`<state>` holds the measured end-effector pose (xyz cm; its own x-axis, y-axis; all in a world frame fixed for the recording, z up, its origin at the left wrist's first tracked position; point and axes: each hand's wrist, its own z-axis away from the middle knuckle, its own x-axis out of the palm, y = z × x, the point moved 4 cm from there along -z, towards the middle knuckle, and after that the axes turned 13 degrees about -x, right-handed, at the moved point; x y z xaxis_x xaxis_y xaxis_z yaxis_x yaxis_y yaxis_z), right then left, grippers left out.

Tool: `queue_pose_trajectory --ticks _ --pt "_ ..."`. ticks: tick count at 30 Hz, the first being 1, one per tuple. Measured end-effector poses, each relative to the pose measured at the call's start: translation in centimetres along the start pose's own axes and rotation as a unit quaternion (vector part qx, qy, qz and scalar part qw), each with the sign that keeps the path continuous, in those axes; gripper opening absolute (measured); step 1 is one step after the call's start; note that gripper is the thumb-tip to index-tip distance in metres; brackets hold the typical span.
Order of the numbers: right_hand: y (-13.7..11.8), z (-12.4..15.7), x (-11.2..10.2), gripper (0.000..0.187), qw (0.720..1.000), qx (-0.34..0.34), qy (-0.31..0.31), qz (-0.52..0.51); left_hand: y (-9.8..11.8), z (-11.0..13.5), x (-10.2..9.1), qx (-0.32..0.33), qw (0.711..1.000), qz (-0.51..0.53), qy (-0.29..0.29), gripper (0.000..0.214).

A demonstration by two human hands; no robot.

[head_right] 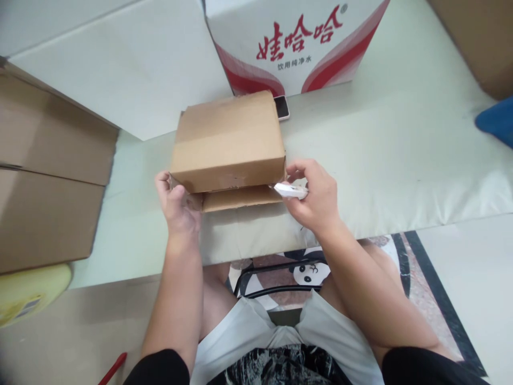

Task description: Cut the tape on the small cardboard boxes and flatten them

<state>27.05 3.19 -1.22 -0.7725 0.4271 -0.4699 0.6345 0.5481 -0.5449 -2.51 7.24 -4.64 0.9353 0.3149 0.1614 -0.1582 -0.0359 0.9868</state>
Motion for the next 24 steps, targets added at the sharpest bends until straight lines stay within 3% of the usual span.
queue_pose_trajectory --ticks 5,12,24 --pt "0.17 0.04 0.43 0.024 0.999 0.004 -0.03 -0.017 -0.34 -0.16 -0.24 0.016 0.999 -0.046 0.023 0.067" --pt "0.02 0.05 0.74 0.029 0.999 -0.01 -0.033 -0.017 -0.58 -0.17 -0.02 0.067 0.985 -0.161 0.001 0.078" --pt "0.07 0.18 0.73 0.023 0.999 -0.016 -0.044 -0.019 -0.53 -0.13 -0.12 0.054 0.99 -0.127 0.02 0.069"
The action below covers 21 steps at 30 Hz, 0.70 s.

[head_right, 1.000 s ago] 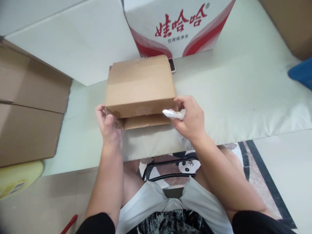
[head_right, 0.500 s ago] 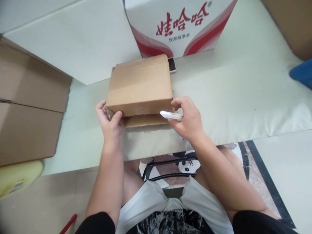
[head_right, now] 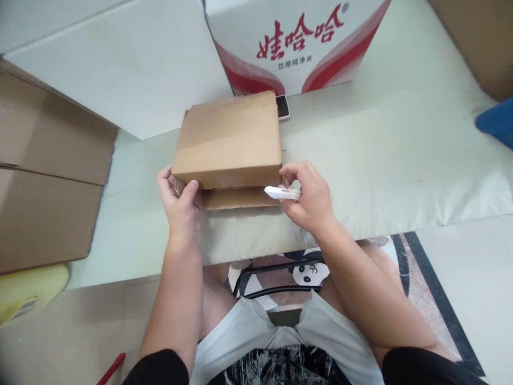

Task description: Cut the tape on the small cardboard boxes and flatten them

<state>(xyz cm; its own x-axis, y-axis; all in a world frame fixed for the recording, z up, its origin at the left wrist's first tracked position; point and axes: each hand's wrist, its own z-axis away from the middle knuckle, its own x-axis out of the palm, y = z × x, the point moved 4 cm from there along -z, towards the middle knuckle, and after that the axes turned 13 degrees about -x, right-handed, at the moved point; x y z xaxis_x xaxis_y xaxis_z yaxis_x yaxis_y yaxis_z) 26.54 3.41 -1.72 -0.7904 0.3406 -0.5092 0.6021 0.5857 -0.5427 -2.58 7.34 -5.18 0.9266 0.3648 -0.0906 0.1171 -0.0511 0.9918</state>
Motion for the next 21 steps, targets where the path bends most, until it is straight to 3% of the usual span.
queue_pose_trajectory --ticks 8,21 --pt "-0.12 -0.05 0.01 0.028 1.0 -0.007 0.004 -0.027 0.1 0.02 0.02 -0.011 1.0 -0.007 -0.002 0.064" --pt "0.0 -0.03 0.11 0.021 0.999 0.022 -0.007 -0.026 -0.18 -0.21 0.13 -0.03 0.999 0.015 0.003 0.056"
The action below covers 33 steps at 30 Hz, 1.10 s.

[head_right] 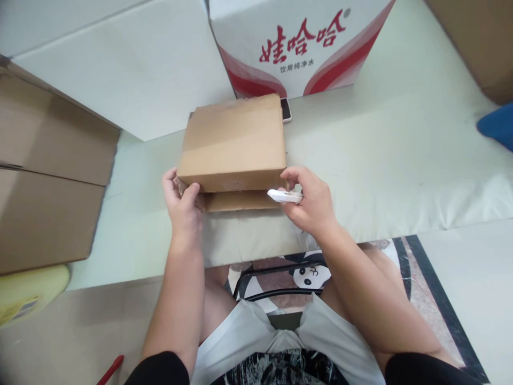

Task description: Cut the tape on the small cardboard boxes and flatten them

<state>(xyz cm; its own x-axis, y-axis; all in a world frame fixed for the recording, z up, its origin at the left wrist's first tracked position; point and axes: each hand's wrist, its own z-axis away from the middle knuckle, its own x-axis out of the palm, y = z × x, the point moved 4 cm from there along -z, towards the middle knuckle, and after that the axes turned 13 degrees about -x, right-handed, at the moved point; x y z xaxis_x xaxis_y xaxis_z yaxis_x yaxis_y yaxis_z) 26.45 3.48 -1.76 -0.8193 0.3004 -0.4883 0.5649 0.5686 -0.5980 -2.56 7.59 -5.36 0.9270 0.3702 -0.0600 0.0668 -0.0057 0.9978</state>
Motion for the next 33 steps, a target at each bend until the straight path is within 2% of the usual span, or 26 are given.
queue_pose_trajectory --ticks 8,14,19,25,33 --pt "0.09 0.07 -0.06 0.018 1.0 -0.003 0.003 -0.002 0.18 0.1 0.46 -0.021 1.0 0.015 0.007 0.048" --pt "-0.17 -0.3 -0.36 0.018 0.999 -0.016 0.027 -0.02 0.17 0.34 0.15 -0.059 0.997 0.042 -0.004 0.053" --pt "-0.09 -0.27 -0.38 0.018 0.999 -0.008 0.023 -0.022 0.13 0.3 -0.03 -0.052 0.998 0.016 -0.007 0.054" --pt "0.1 -0.16 -0.36 0.019 1.0 0.013 0.01 -0.021 0.01 0.39 -0.09 -0.075 0.996 0.042 -0.009 0.058" --pt "0.04 -0.24 -0.37 0.019 1.0 0.001 0.02 -0.021 0.12 0.52 -0.07 -0.088 0.994 0.059 -0.004 0.059"
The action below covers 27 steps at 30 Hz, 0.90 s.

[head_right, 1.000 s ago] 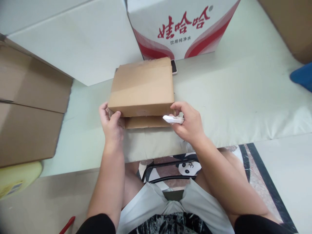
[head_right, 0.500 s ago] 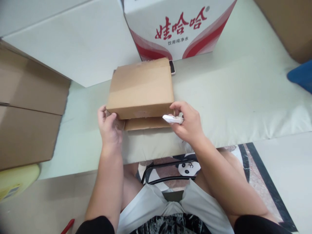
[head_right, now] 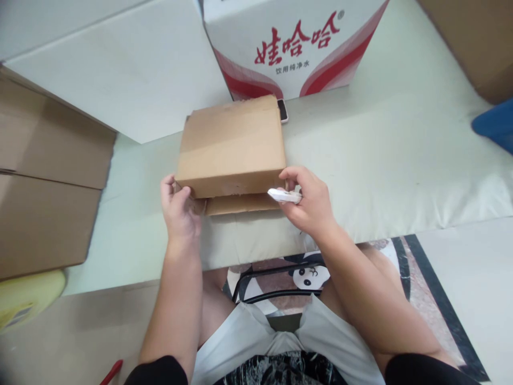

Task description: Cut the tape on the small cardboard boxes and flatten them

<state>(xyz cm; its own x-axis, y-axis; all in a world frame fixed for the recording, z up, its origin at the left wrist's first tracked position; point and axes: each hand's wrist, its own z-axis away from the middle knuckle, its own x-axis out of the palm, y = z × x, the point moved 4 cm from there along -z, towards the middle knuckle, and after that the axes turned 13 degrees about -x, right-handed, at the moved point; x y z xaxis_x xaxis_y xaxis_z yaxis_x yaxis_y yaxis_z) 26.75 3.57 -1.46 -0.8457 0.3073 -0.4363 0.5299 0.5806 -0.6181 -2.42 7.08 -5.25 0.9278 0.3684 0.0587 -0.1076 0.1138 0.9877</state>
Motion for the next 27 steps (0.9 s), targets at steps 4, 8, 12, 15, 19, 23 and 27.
queue_pose_trajectory --ticks 4,8,12,15,19,23,27 --pt "0.22 0.18 0.08 0.018 1.0 0.016 -0.011 0.003 0.04 -0.01 -0.06 0.005 1.0 -0.013 0.002 0.058" --pt "0.18 0.14 0.06 0.018 1.0 0.01 -0.008 -0.002 -0.2 -0.13 -0.28 0.004 1.0 -0.018 -0.007 0.058" --pt "0.16 0.06 0.07 0.017 1.0 0.013 -0.011 -0.002 -0.31 -0.18 -0.33 0.009 0.999 -0.032 -0.016 0.056" --pt "0.07 0.02 0.04 0.019 1.0 0.003 -0.008 -0.007 -0.27 -0.11 -0.22 -0.006 1.0 -0.004 -0.012 0.056" --pt "0.06 0.04 0.05 0.018 1.0 0.005 -0.006 -0.009 -0.02 0.02 -0.01 -0.005 1.0 -0.002 0.001 0.056" --pt "0.14 0.09 0.11 0.018 1.0 0.014 -0.015 -0.005 -0.1 -0.06 -0.03 -0.003 1.0 -0.01 0.001 0.057" --pt "0.16 0.1 0.11 0.018 1.0 0.017 -0.017 0.002 -0.34 -0.27 -0.23 0.015 0.999 -0.033 -0.011 0.057"
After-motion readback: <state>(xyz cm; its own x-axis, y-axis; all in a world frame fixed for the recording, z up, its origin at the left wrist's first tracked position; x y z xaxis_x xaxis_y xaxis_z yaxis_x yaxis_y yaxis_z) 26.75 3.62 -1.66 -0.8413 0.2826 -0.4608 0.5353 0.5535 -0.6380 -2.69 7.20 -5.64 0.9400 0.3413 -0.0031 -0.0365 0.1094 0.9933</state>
